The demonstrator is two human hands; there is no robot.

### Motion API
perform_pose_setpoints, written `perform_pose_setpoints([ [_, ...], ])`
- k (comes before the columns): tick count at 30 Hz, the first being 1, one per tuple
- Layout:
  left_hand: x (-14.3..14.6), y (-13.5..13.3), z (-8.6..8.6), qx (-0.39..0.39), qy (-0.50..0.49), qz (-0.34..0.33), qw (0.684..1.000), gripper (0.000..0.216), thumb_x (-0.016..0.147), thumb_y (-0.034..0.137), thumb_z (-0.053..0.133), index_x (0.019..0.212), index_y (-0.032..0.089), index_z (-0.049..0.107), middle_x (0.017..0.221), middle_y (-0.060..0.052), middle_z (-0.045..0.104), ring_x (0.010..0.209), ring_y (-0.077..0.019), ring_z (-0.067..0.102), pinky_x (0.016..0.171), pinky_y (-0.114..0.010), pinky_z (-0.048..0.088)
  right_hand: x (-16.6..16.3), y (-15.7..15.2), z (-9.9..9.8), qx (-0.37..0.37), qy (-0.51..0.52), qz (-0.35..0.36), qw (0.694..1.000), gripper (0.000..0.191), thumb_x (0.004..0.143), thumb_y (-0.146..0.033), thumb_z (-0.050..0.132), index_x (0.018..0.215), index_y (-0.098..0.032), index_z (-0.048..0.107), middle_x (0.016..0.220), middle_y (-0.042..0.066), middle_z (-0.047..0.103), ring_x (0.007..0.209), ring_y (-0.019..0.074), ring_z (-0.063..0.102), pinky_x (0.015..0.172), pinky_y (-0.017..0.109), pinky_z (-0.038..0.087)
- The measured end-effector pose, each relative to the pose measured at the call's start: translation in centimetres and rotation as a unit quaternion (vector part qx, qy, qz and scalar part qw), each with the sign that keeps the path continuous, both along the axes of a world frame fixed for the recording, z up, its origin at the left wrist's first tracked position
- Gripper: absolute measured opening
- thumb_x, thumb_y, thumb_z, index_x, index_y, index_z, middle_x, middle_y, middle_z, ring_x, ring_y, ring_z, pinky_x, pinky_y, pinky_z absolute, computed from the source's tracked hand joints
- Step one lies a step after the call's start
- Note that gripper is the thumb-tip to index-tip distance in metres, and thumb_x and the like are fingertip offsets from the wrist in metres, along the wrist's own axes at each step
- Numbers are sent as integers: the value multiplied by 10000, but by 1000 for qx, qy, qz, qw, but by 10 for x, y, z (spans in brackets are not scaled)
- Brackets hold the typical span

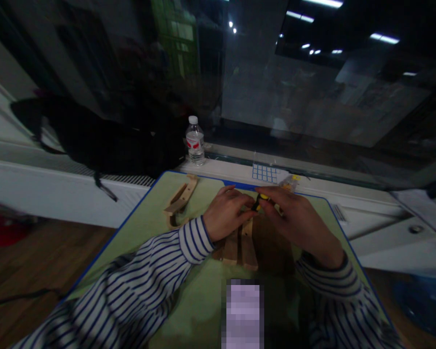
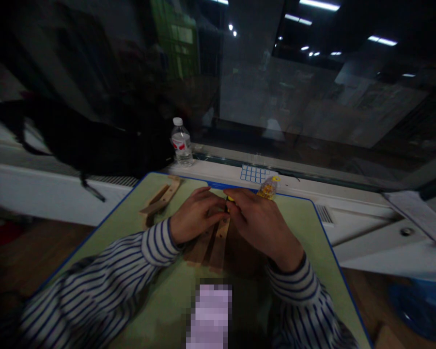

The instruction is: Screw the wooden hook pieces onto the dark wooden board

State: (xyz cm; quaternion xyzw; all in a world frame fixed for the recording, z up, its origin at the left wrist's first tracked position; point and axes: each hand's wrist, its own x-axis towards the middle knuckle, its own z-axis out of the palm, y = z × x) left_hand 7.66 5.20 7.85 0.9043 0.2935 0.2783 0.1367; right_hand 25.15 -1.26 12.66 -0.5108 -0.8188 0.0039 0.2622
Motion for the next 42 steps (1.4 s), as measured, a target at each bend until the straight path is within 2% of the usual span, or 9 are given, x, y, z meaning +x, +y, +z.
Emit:
perform_pose_setpoints([
  [4,0,1,0,8,10,-4,1000,189,849,321,590,977,191,636,897,-20,697,916,-198,614,1048,-437,308,-1,1,-2,17,-13,-12,1000,304,918,-271,434,1190,-203,551,1132,71,666,1017,213,631,882,391,507],
  [9,0,1,2,33,35,-19,999,149,856,279,580,948,180,642,895,-40,690,905,-211,600,931,-388,400,-2,2,-4,31,-27,-31,999,288,922,-314,451,1155,-188,563,1065,88,675,939,219,648,840,398,520],
  [14,-1,1,4,36,48,-27,998,143,864,263,563,943,172,640,883,-40,679,901,-213,586,872,-364,422,-1,4,-5,37,-35,-38,998,294,923,-338,450,1137,-173,567,1043,93,669,932,227,645,832,403,518],
  [19,-1,0,3,39,26,-6,999,204,835,350,608,953,187,640,895,-36,683,914,-221,599,947,-419,388,0,5,-6,36,-34,-40,998,305,926,-356,439,1128,-170,572,1035,98,667,943,228,643,835,405,517],
  [23,-1,0,1,38,13,10,999,177,828,333,623,926,187,638,868,-25,689,896,-203,613,1030,-452,323,-1,4,-5,28,-29,-41,998,330,922,-373,440,1149,-171,569,1044,95,665,910,217,650,836,404,519],
  [26,-1,0,1,28,8,4,1000,162,837,323,610,928,192,637,869,-18,694,911,-200,615,1037,-452,317,-1,2,-2,18,-14,-27,999,355,916,-368,450,1195,-171,547,1092,95,655,951,215,641,860,405,515],
  [32,-1,0,2,1,8,2,1000,187,836,310,609,987,203,632,917,-6,704,954,-208,608,1055,-457,296,0,0,0,5,13,16,1000,362,908,-229,431,1257,-175,510,1226,81,617,1110,196,581,950,378,475],
  [38,0,0,1,-6,-5,7,1000,210,825,369,619,953,204,636,917,2,710,961,-209,608,1073,-452,270,1,1,-3,6,8,12,1000,351,901,-202,433,1240,-187,525,1220,64,623,1102,188,590,948,376,481],
  [42,0,0,0,-7,-7,10,1000,189,837,346,608,953,200,637,900,5,711,943,-201,612,1069,-442,279,1,2,-3,13,1,5,1000,325,915,-236,434,1221,-191,535,1191,65,639,1071,194,606,928,386,492],
])
